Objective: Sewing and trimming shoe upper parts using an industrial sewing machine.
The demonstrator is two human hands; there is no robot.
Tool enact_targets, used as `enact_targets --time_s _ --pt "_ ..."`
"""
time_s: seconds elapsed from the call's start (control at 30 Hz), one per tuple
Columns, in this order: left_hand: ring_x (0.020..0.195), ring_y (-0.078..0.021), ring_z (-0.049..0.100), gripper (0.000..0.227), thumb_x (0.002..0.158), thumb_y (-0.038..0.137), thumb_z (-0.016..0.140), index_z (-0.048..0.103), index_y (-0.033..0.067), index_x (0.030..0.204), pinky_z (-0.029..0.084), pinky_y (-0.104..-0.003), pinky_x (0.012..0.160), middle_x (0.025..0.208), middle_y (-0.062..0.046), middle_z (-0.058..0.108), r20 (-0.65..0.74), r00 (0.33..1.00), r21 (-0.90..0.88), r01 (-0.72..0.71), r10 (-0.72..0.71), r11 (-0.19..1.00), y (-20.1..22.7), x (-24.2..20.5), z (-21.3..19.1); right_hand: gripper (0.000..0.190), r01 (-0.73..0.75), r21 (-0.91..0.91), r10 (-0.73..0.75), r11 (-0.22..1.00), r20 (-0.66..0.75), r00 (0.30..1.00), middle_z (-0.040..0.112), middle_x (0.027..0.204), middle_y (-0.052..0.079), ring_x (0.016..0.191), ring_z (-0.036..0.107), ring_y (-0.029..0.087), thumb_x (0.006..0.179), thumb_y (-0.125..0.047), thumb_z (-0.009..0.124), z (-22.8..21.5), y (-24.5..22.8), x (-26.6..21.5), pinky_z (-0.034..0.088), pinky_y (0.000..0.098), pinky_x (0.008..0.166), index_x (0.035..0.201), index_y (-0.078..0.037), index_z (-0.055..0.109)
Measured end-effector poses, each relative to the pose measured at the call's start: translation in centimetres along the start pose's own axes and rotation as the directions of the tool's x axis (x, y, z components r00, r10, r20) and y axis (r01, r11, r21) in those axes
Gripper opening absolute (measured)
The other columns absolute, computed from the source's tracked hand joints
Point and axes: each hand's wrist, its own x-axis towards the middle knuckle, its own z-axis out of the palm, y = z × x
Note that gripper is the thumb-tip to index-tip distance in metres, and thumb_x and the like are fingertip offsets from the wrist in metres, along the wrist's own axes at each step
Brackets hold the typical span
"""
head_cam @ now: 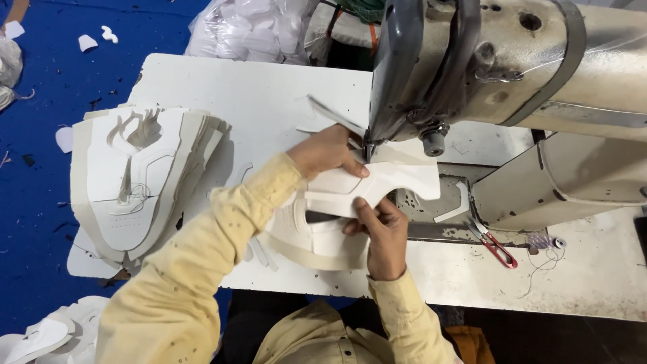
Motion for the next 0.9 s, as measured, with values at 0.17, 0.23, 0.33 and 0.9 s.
enact_targets --time_s 0.17,0.23,0.33,0.9 --pt "0.102 -0.0297 0.07 0.061 0.054 0.002 0.086 0.071 -0.006 0.113 0.05 -0.033 0.094 0.106 -0.018 0.078 0.093 0.995 0.087 0.023 -0.031 0.996 0.6 2.0 -1.4 0.02 0.015 0.109 -0.01 0.994 -0.051 0.999 0.07 0.074 0.006 0.061 0.068 0.015 0.096 -0.016 0.072 1.5 1.3 0.9 0.052 0.0281 0.057 0.099 0.004 0.073" --pt "0.101 -0.0288 0.071 0.06 0.056 0.003 0.087 0.07 -0.0058 0.113 0.05 -0.033 0.094 0.105 -0.017 0.077 0.074 0.996 0.111 0.05 -0.059 0.993 0.2 2.7 -1.8 0.02 0.014 0.121 -0.007 0.993 -0.061 0.998 0.068 0.072 0.006 0.06 0.068 0.016 0.097 -0.017 0.072 1.7 1.9 1.4 0.052 0.0285 0.056 0.097 0.003 0.072" --pt "0.099 -0.0294 0.071 0.057 0.057 0.003 0.086 0.071 -0.0063 0.111 0.052 -0.034 0.091 0.104 -0.018 0.077 0.102 0.993 0.091 0.052 -0.062 0.994 -0.8 3.6 -2.2 0.019 0.004 0.13 0.006 0.991 -0.079 0.997 0.066 0.068 0.005 0.058 0.068 0.016 0.096 -0.017 0.072 1.9 2.0 1.8 0.052 0.0291 0.054 0.095 0.002 0.072" --pt "0.106 -0.0316 0.071 0.04 0.078 0.029 0.085 0.068 0.0076 0.107 0.055 -0.04 0.09 0.111 -0.01 0.073 -0.457 0.812 0.459 -0.133 0.362 0.879 0.5 -7.2 3.8 0.022 0.048 -0.207 -0.047 0.977 0.01 0.999 0.067 0.064 0.004 0.049 0.06 0.009 0.095 -0.019 0.074 -2.2 -1.5 4.0 0.038 0.0238 0.045 0.087 0.002 0.075"
